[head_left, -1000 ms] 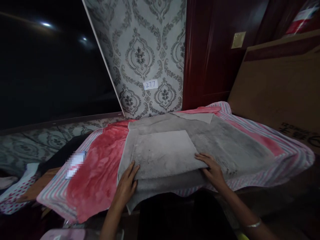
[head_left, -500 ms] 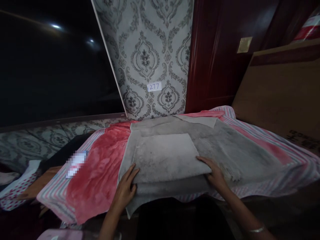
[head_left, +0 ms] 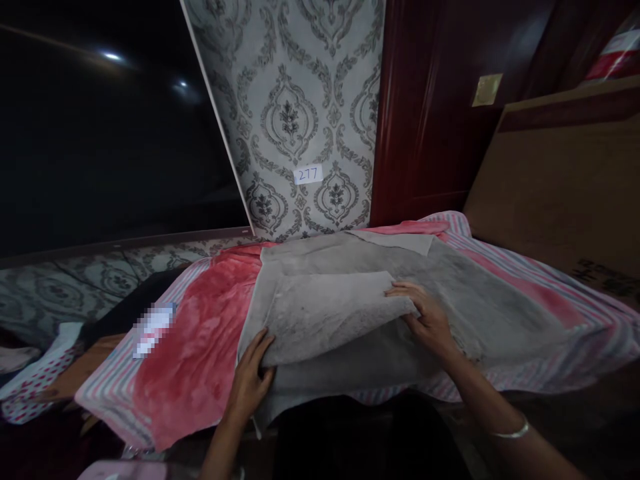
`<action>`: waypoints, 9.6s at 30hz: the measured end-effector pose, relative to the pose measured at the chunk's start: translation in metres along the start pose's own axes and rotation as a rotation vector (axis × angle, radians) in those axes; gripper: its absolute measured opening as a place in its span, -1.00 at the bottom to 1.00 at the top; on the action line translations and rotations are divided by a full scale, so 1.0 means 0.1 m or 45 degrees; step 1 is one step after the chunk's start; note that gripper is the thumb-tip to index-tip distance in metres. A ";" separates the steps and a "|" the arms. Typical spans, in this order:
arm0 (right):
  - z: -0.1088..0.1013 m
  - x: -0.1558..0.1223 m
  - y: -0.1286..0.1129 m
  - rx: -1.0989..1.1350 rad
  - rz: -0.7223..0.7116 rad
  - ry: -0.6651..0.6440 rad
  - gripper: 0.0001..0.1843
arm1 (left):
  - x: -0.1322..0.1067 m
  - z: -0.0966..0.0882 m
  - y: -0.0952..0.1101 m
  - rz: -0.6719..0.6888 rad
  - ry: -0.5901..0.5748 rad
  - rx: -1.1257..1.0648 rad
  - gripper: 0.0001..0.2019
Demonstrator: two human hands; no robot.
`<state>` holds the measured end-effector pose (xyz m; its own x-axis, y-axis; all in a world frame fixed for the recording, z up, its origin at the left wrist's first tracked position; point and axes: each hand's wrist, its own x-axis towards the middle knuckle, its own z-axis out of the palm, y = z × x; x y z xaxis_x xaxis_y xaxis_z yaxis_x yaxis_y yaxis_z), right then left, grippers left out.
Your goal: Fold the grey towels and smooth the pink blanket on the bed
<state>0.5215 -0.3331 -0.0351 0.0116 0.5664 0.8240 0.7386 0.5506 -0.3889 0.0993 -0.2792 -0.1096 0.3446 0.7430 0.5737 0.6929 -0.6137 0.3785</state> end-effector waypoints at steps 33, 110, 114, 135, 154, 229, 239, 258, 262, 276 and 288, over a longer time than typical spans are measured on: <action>-0.69 0.70 -0.33 0.456 0.817 0.492 -0.58 | 1.21 -0.82 1.13 -0.578 0.220 -0.862 -0.44; 0.79 -0.15 0.05 -0.775 0.479 -0.917 -0.34 | 1.07 0.29 0.44 -0.245 -0.640 0.469 -0.39; 0.78 -0.15 0.04 -0.766 0.481 -0.905 -0.35 | 1.11 0.30 0.74 -0.225 -0.566 0.509 -0.41; 0.32 -0.33 0.08 -0.765 0.548 -1.016 -0.40 | 1.13 0.68 1.06 0.016 -0.698 0.436 -0.40; 0.70 -0.20 -0.32 -0.570 0.418 -1.017 -0.36 | 1.13 0.70 1.03 0.076 -0.628 0.443 -0.46; 0.69 0.22 -0.11 -0.639 0.491 -0.859 -0.29 | 0.49 0.28 0.58 -0.145 -0.252 0.504 -0.49; 0.89 0.10 0.20 -0.653 0.564 -0.940 -0.25 | 0.49 0.29 0.52 -0.100 -0.246 0.522 -0.48; 0.49 0.02 0.21 -0.805 0.747 -0.878 -0.33 | 0.46 0.29 0.58 -0.137 -0.229 0.472 -0.51; 0.74 0.08 -0.20 -0.655 0.449 -0.882 -0.34 | 0.45 0.30 0.59 -0.136 -0.223 0.474 -0.52; 1.04 -0.19 -0.43 -0.471 0.134 -1.054 -0.34 | 0.42 0.31 0.59 -0.118 -0.199 0.458 -0.51; 0.81 -0.17 -0.56 -0.546 0.300 -1.041 -0.36 | 0.43 0.29 0.64 -0.160 -0.227 0.445 -0.51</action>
<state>0.4259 -0.3239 -0.0609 -0.1635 0.9770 0.1371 0.9636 0.1880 -0.1903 0.1766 -0.2784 -0.0819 0.3264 0.8601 0.3921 0.8995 -0.4100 0.1507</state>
